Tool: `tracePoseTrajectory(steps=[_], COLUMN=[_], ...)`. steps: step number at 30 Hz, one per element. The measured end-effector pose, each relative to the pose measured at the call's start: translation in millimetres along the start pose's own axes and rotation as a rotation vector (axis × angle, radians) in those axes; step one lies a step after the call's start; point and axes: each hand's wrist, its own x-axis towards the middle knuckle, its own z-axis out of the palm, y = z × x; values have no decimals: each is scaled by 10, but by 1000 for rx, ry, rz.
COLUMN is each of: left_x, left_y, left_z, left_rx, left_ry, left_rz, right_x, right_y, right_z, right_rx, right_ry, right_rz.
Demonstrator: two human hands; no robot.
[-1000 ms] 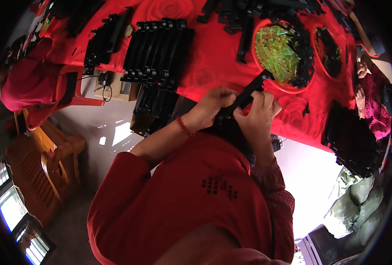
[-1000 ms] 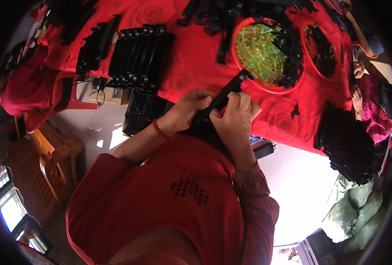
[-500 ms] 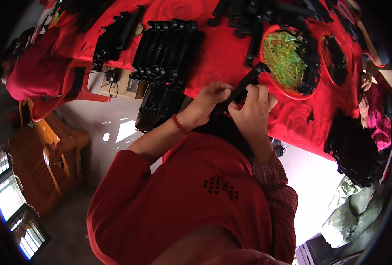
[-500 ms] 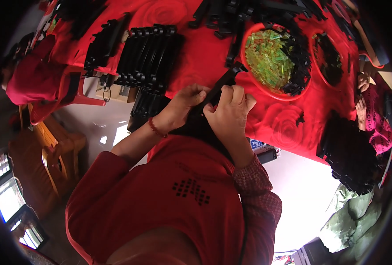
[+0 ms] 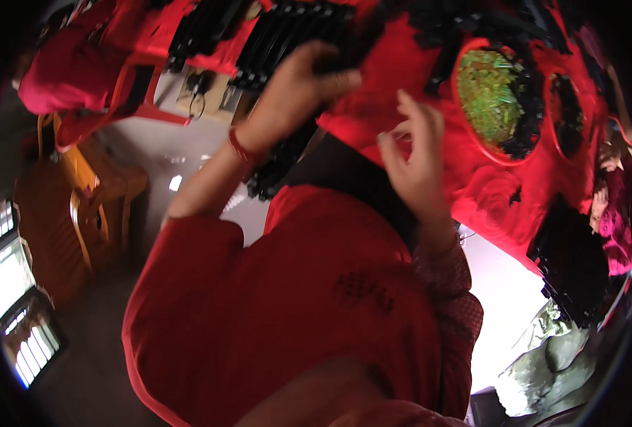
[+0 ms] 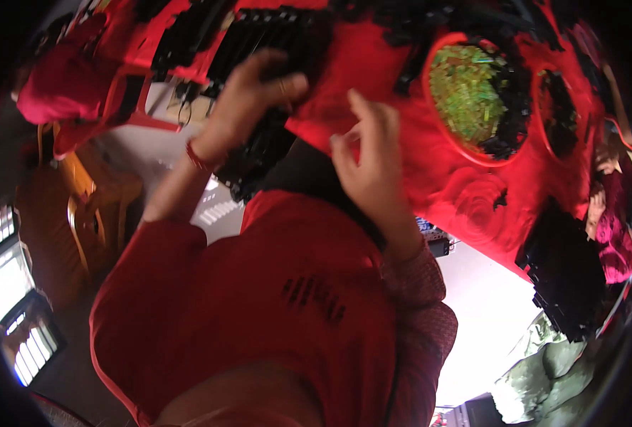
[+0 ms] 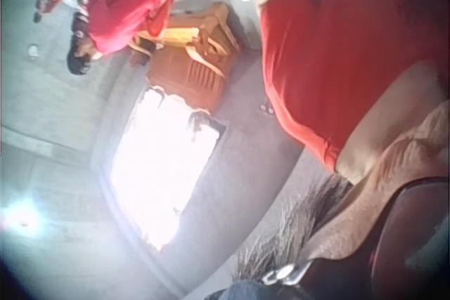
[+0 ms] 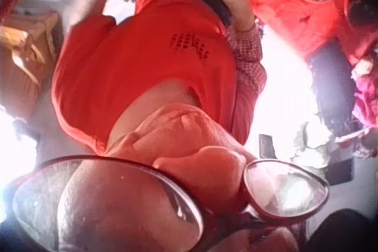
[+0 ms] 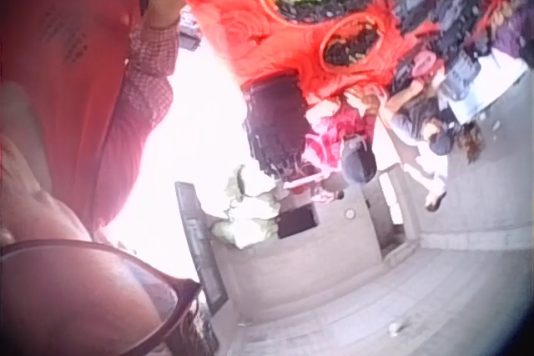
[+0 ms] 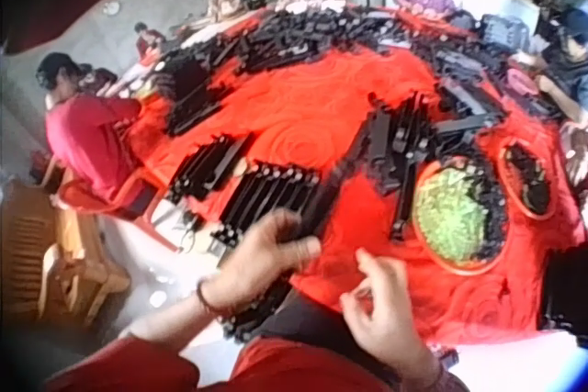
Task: The person assembles a printer cartridge frame by hand, fitting small plastic components, metal pins, and springs into the frame.
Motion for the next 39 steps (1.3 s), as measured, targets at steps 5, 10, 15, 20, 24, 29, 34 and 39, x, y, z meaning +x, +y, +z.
tracePoseTrajectory(steps=[5, 10, 15, 20, 24, 29, 34, 39], left_x=[236, 216, 341, 346, 339, 330, 328, 314], left_y=[311, 478, -148, -227, -306, -381, -361, -369], left_z=[-766, -821, -1046, -999, -961, -931, -885, -958], left_rx=[504, 1007, 1146, 1168, 1157, 1140, 1162, 1152], left_ry=[107, 303, 379, 377, 370, 358, 373, 397], left_rz=[6, 212, 372, 279, 306, 351, 336, 326], right_x=[-107, -129, -185, -68, 52, 122, 194, 443], right_y=[220, 355, 525, 388, 322, 300, 100, -290], right_z=[52, 167, 247, 44, -149, -240, -389, -916], right_rx=[127, 178, 213, 437, 473, 427, 456, 361], right_ry=[-75, -121, -147, -249, -179, -130, -107, 128], right_rz=[233, 293, 291, 476, 456, 418, 400, 176])
